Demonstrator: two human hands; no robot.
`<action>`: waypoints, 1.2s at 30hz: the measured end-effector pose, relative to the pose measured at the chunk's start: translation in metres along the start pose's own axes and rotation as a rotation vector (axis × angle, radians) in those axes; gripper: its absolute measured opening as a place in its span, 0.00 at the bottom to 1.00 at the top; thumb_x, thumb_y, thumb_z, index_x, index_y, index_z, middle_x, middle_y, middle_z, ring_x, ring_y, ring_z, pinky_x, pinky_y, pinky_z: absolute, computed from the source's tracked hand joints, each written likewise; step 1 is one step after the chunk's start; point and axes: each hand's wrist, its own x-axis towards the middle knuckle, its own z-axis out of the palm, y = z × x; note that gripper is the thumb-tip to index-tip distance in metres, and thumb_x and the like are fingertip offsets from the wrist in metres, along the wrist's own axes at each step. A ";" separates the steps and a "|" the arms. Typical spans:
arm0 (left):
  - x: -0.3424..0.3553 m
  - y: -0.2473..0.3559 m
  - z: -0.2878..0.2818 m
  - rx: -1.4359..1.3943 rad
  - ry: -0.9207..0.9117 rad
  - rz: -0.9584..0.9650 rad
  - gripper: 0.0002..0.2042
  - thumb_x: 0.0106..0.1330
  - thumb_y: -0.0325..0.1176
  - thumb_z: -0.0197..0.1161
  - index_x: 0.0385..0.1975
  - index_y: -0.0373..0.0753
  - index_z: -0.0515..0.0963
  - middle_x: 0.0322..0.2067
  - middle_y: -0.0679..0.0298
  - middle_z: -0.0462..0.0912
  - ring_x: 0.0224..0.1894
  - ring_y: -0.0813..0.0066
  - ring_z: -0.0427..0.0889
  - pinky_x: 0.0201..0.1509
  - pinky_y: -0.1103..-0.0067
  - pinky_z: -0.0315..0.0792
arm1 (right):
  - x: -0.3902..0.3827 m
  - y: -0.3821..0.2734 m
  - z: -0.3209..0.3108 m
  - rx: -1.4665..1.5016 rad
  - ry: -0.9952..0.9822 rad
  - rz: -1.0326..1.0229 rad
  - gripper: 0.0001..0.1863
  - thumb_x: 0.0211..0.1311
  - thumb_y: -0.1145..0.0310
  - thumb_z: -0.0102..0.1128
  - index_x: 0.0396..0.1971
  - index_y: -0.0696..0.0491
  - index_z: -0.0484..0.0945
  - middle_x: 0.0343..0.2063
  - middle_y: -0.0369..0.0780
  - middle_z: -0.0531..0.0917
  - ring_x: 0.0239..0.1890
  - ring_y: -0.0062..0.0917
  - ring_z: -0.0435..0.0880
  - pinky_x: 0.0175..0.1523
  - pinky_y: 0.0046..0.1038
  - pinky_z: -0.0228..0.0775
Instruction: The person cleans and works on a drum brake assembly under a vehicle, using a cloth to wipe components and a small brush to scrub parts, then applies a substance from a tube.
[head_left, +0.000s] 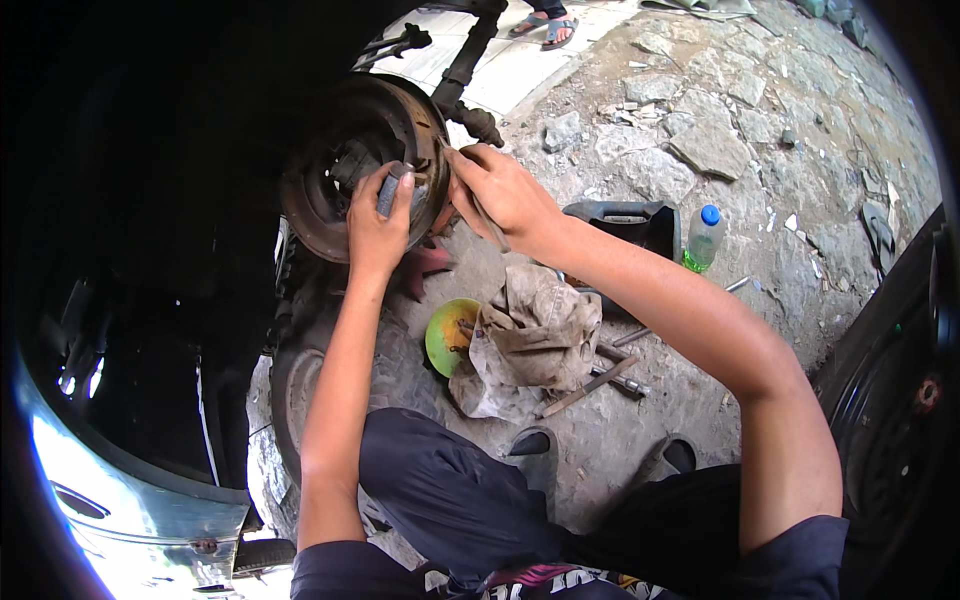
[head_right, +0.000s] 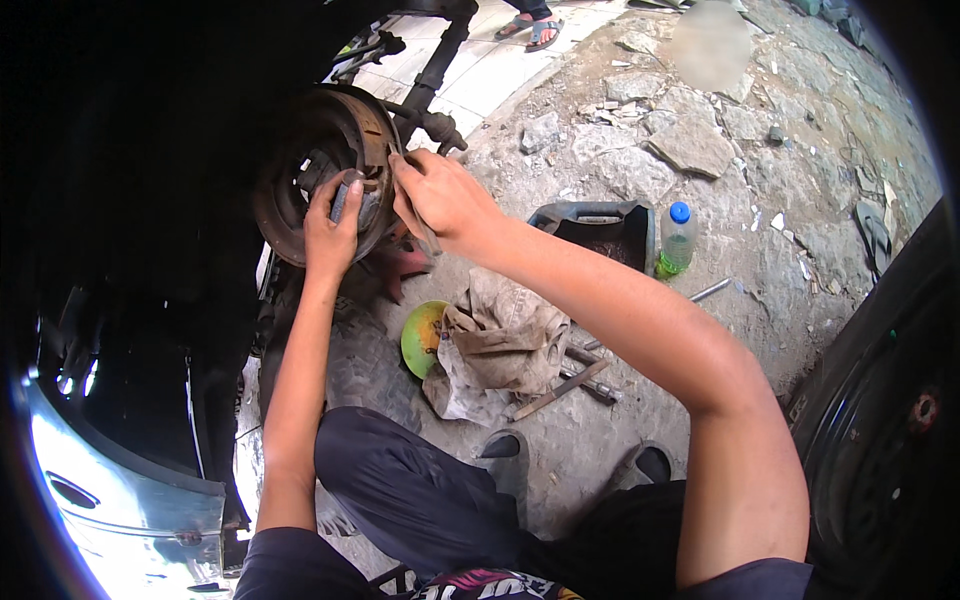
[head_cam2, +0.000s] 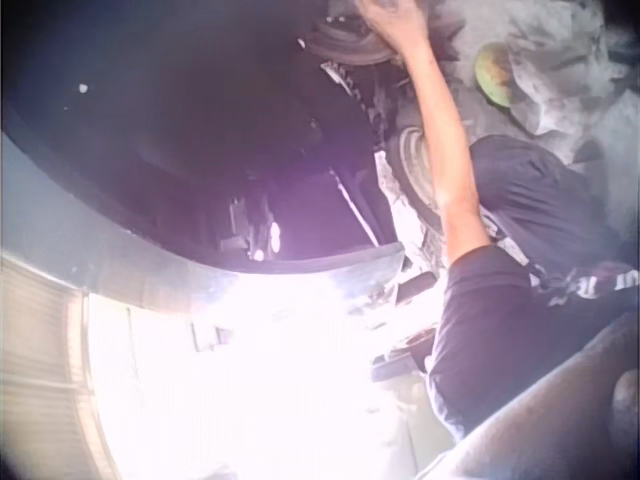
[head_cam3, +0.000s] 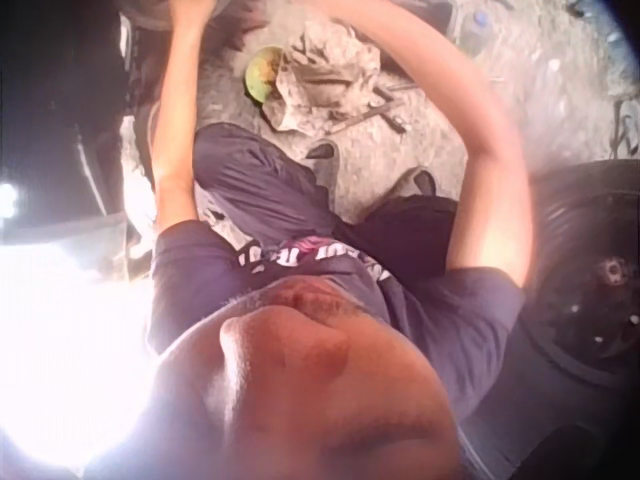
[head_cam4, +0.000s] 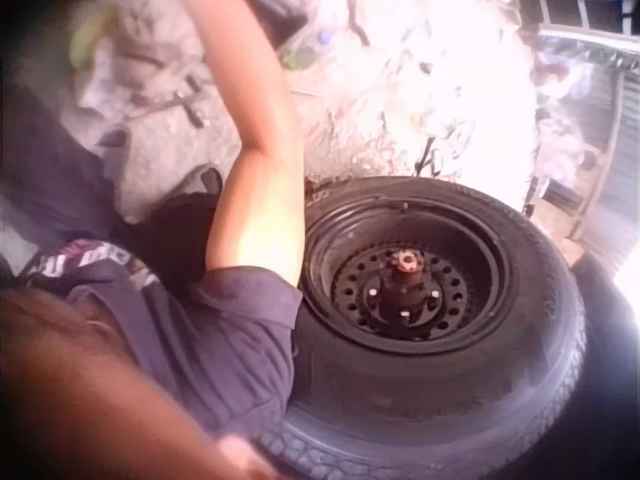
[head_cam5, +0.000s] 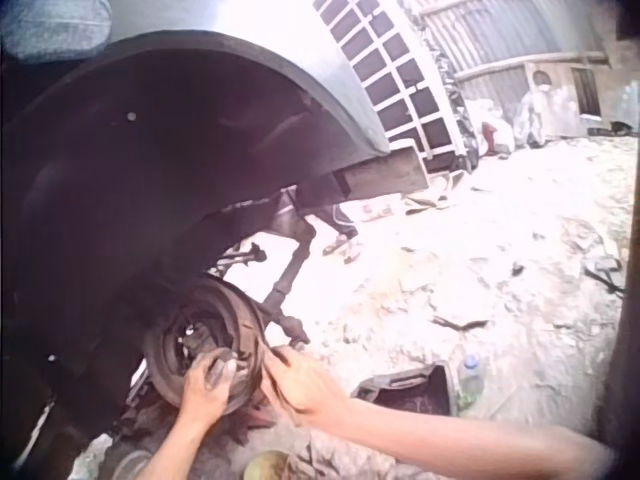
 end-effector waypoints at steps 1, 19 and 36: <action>-0.001 0.000 0.002 0.003 -0.001 0.002 0.20 0.72 0.44 0.64 0.51 0.31 0.81 0.48 0.49 0.83 0.53 0.52 0.82 0.60 0.67 0.72 | -0.005 -0.001 0.001 0.007 -0.009 0.012 0.22 0.59 0.79 0.61 0.55 0.65 0.74 0.40 0.54 0.80 0.38 0.51 0.82 0.43 0.43 0.77; -0.001 -0.002 0.005 0.048 0.021 0.039 0.21 0.72 0.44 0.63 0.51 0.30 0.80 0.48 0.49 0.83 0.53 0.51 0.81 0.60 0.66 0.72 | -0.055 -0.024 0.021 -0.012 -0.133 0.029 0.33 0.57 0.81 0.62 0.65 0.64 0.64 0.47 0.57 0.76 0.47 0.52 0.80 0.51 0.44 0.76; -0.001 -0.001 0.005 0.031 0.011 0.021 0.20 0.72 0.44 0.63 0.50 0.30 0.81 0.47 0.48 0.83 0.53 0.49 0.81 0.59 0.66 0.72 | -0.051 0.000 0.005 -0.179 -0.248 -0.187 0.31 0.61 0.72 0.58 0.66 0.63 0.65 0.53 0.54 0.76 0.53 0.46 0.79 0.58 0.40 0.73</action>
